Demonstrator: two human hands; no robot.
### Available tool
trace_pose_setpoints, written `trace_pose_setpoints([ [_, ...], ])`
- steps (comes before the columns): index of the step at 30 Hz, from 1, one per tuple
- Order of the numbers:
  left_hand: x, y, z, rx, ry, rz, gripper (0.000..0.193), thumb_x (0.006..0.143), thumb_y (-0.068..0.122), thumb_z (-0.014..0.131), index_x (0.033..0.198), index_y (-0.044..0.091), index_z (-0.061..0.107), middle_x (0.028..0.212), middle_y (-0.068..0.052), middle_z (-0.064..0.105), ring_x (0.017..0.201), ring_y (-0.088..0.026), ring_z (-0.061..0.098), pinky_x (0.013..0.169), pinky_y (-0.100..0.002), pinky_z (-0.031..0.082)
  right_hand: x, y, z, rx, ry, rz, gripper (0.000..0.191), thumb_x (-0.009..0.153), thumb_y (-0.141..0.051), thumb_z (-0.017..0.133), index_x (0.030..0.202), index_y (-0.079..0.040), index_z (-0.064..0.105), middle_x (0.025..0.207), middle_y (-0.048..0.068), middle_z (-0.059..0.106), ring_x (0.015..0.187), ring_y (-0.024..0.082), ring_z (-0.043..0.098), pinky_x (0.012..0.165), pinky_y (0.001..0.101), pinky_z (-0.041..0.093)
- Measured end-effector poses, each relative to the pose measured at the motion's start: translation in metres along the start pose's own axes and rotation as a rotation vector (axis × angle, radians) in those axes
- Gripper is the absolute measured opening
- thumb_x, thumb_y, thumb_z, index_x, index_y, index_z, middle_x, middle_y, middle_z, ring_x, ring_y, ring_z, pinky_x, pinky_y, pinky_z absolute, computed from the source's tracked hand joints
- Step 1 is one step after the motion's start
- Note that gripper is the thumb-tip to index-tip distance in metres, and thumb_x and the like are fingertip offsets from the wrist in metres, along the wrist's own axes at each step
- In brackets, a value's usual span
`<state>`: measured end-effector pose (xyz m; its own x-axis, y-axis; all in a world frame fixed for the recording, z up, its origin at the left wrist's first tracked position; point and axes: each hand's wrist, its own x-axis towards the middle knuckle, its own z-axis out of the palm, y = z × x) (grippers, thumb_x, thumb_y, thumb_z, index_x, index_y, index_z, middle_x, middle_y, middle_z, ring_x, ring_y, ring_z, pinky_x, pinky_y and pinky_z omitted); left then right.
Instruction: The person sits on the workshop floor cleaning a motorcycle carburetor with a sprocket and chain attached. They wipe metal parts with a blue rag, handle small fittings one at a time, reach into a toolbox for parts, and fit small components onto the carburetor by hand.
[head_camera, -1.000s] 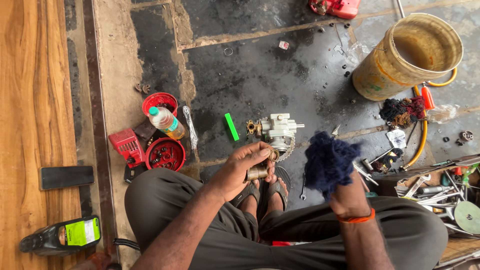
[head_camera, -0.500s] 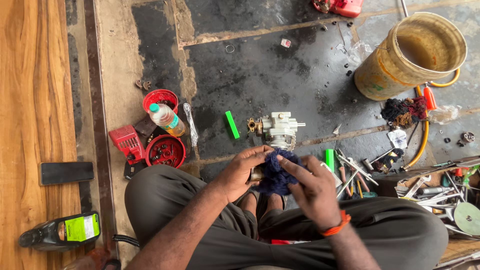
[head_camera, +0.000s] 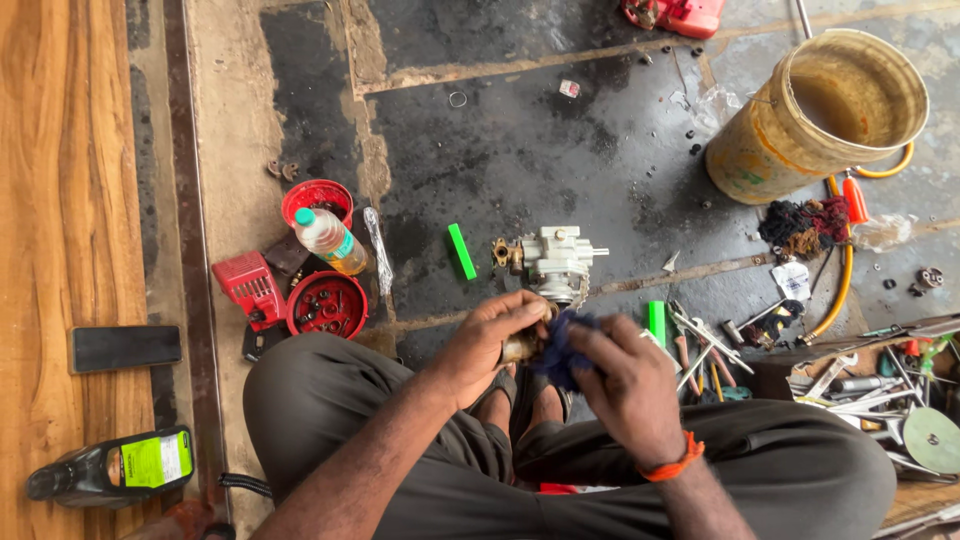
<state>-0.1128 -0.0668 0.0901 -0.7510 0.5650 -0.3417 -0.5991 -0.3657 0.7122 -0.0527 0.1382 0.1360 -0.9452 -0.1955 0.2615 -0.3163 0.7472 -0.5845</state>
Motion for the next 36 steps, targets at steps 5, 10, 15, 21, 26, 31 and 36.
trace_pose_setpoints([
  [5, 0.000, 0.003, -0.004, -0.108, -0.008, 0.016, 0.021, 0.105, 0.026, 0.062, 0.108, 0.006, 0.066, 0.092, 0.000, 0.065, 0.081, -0.010, 0.065, 0.072, -0.026, 0.054, 0.002, 0.021, 0.007, 0.851, 0.041, 0.353, 0.039, 0.087, -0.002, 0.064, 0.126, -0.002, 0.070, 0.112, 0.007, 0.069, 0.098, 0.015, 0.066, 0.081, 0.0285, 0.056],
  [10, 0.005, -0.008, 0.002, -0.095, 0.040, -0.110, 0.020, 0.100, 0.024, 0.063, 0.108, 0.007, 0.067, 0.093, -0.001, 0.068, 0.079, -0.012, 0.067, 0.066, -0.027, 0.055, 0.006, 0.027, 0.020, 1.337, -0.134, 0.645, 0.047, 0.090, -0.009, 0.061, 0.137, -0.008, 0.057, 0.124, 0.003, 0.067, 0.108, 0.009, 0.066, 0.093, 0.0231, 0.056],
  [15, 0.011, -0.017, 0.001, 0.151, 0.162, -0.140, 0.025, 0.098, 0.026, 0.064, 0.108, 0.004, 0.070, 0.091, -0.003, 0.070, 0.077, -0.011, 0.065, 0.061, -0.028, 0.053, 0.012, 0.019, 0.021, 0.665, -0.156, 0.410, 0.052, 0.084, -0.006, 0.076, 0.133, -0.003, 0.059, 0.115, 0.008, 0.063, 0.099, 0.017, 0.068, 0.084, 0.0307, 0.060],
  [21, 0.014, -0.024, 0.002, 0.292, 0.203, -0.178, 0.026, 0.097, 0.025, 0.067, 0.111, 0.003, 0.071, 0.086, -0.001, 0.068, 0.075, -0.009, 0.060, 0.061, -0.027, 0.050, 0.023, 0.003, 0.011, 0.229, -0.186, 0.275, 0.057, 0.073, -0.006, 0.081, 0.126, -0.005, 0.060, 0.121, 0.013, 0.062, 0.096, 0.031, 0.070, 0.076, 0.0370, 0.058],
  [26, 0.012, -0.026, 0.006, 0.373, 0.242, -0.173, 0.030, 0.097, 0.028, 0.067, 0.116, 0.005, 0.073, 0.084, 0.001, 0.066, 0.071, -0.007, 0.060, 0.060, -0.024, 0.051, 0.021, 0.009, 0.017, 0.217, -0.174, 0.321, 0.043, 0.078, 0.000, 0.073, 0.119, -0.005, 0.063, 0.101, 0.012, 0.070, 0.087, 0.029, 0.071, 0.072, 0.0374, 0.056],
  [31, 0.011, -0.023, 0.011, 0.366, 0.207, -0.152, 0.039, 0.098, 0.038, 0.063, 0.119, 0.007, 0.072, 0.082, 0.002, 0.064, 0.061, -0.008, 0.059, 0.055, -0.026, 0.050, 0.014, 0.032, 0.040, 0.591, -0.055, 0.469, 0.014, 0.087, 0.001, 0.064, 0.100, -0.003, 0.064, 0.079, 0.003, 0.068, 0.071, 0.008, 0.061, 0.060, 0.0270, 0.055],
  [36, 0.007, -0.026, 0.011, 0.759, 0.139, 0.081, 0.044, 0.097, 0.041, 0.064, 0.114, 0.002, 0.073, 0.085, -0.006, 0.072, 0.067, -0.011, 0.070, 0.063, -0.030, 0.057, 0.013, 0.044, 0.062, 0.783, 0.123, 0.534, 0.017, 0.095, -0.013, 0.072, 0.086, -0.004, 0.061, 0.075, -0.003, 0.062, 0.068, 0.002, 0.052, 0.056, 0.0214, 0.044],
])
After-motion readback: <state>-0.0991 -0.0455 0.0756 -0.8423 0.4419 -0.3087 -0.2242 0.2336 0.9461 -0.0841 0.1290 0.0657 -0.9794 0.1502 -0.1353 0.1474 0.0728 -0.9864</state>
